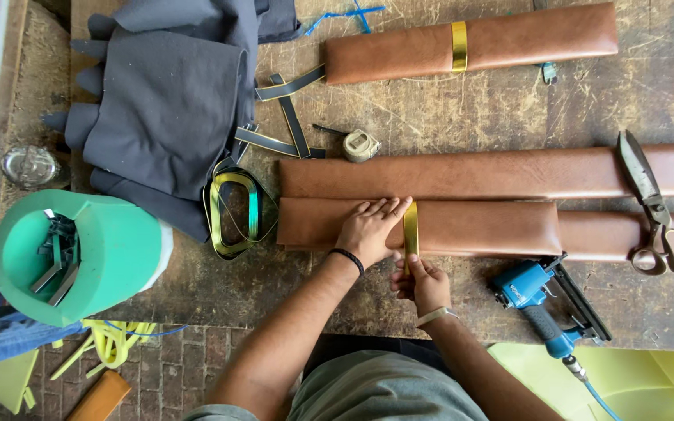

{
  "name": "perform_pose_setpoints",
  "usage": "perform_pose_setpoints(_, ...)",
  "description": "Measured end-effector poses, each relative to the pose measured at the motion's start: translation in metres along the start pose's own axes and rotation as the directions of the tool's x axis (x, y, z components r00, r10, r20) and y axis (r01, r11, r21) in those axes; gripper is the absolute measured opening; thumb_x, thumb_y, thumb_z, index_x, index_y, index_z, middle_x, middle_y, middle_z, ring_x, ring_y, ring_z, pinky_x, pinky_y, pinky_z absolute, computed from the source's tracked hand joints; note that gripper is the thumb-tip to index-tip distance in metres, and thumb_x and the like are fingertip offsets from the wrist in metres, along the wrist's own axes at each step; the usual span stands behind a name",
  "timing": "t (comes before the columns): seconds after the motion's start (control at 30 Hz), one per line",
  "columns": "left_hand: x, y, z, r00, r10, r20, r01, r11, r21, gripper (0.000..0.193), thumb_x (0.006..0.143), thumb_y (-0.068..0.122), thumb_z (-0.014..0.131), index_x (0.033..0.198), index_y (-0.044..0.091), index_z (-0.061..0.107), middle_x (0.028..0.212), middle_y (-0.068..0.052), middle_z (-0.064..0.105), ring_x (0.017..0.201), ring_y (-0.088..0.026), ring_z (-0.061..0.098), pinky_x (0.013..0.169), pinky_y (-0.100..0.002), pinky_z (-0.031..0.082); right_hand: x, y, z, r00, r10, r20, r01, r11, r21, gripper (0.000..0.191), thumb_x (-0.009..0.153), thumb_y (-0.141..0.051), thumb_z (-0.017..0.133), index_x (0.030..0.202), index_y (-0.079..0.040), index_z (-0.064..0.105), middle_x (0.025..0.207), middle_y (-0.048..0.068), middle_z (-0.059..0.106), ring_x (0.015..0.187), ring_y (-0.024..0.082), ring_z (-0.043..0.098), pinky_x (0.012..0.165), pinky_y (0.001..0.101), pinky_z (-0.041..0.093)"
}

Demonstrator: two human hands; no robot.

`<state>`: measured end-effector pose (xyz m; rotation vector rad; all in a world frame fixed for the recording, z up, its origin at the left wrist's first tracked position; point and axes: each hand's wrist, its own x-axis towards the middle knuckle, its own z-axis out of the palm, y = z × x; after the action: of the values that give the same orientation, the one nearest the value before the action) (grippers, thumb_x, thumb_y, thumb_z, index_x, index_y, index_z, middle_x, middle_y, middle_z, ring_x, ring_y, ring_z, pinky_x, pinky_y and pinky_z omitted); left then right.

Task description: The person cuts a green strap with shears, measures brown leather pieces with a tape measure, and attaches gold-colored metal strips using a staple gun. The person also handles blue plastic ties and places finished pieces on the workbench.

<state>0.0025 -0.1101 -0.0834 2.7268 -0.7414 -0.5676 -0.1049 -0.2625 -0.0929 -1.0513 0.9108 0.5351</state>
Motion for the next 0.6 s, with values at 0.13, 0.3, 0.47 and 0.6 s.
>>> perform_pose_setpoints(0.13,0.013,0.002,-0.025,0.989,0.004,0.145,0.002,0.999,-0.039,0.096,0.073,0.064,0.082,0.153,0.032,0.039,0.159,-0.013,0.039,0.135,-0.029,0.052,0.11,-0.043,0.044,0.016,0.008,-0.005,0.993,-0.118,0.027,0.116,0.992,0.057,0.032,0.105,-0.03,0.055,0.099,-0.002,0.068,0.071,0.009,0.07,0.057,0.02,0.066,0.055,0.0338,0.056)
perform_pose_setpoints(0.3,0.027,-0.001,-0.054,0.976,0.12,0.179,-0.111,0.992,-0.056,0.076,0.075,0.058,0.079,0.144,0.039,0.053,0.151,-0.002,0.053,0.118,-0.023,0.067,0.102,-0.04,0.053,0.032,0.0,0.002,0.952,-0.292,0.092,0.29,0.956,0.034,0.033,0.106,-0.029,0.053,0.098,-0.004,0.072,0.07,0.006,0.068,0.057,0.015,0.062,0.057,0.0295,0.053)
perform_pose_setpoints(0.47,0.042,-0.004,-0.077,0.936,0.092,0.34,-0.061,0.993,-0.101,0.067,0.077,0.034,0.079,0.139,0.047,0.057,0.134,0.007,0.067,0.1,-0.018,0.073,0.097,-0.036,0.056,0.029,-0.022,0.012,0.949,-0.315,-0.015,0.314,0.948,-0.053,0.034,0.109,-0.029,0.055,0.096,-0.002,0.072,0.066,0.005,0.062,0.055,0.015,0.053,0.053,0.0286,0.046)
perform_pose_setpoints(0.6,0.052,-0.01,-0.09,0.927,0.096,0.363,-0.02,0.978,-0.208,0.062,0.079,0.027,0.078,0.135,0.046,0.062,0.111,-0.002,0.077,0.094,-0.02,0.073,0.093,-0.037,0.056,0.033,-0.038,0.016,0.931,-0.361,0.052,0.362,0.932,-0.024,0.034,0.108,-0.026,0.055,0.094,0.0,0.07,0.065,0.005,0.062,0.054,0.015,0.055,0.053,0.0295,0.047)
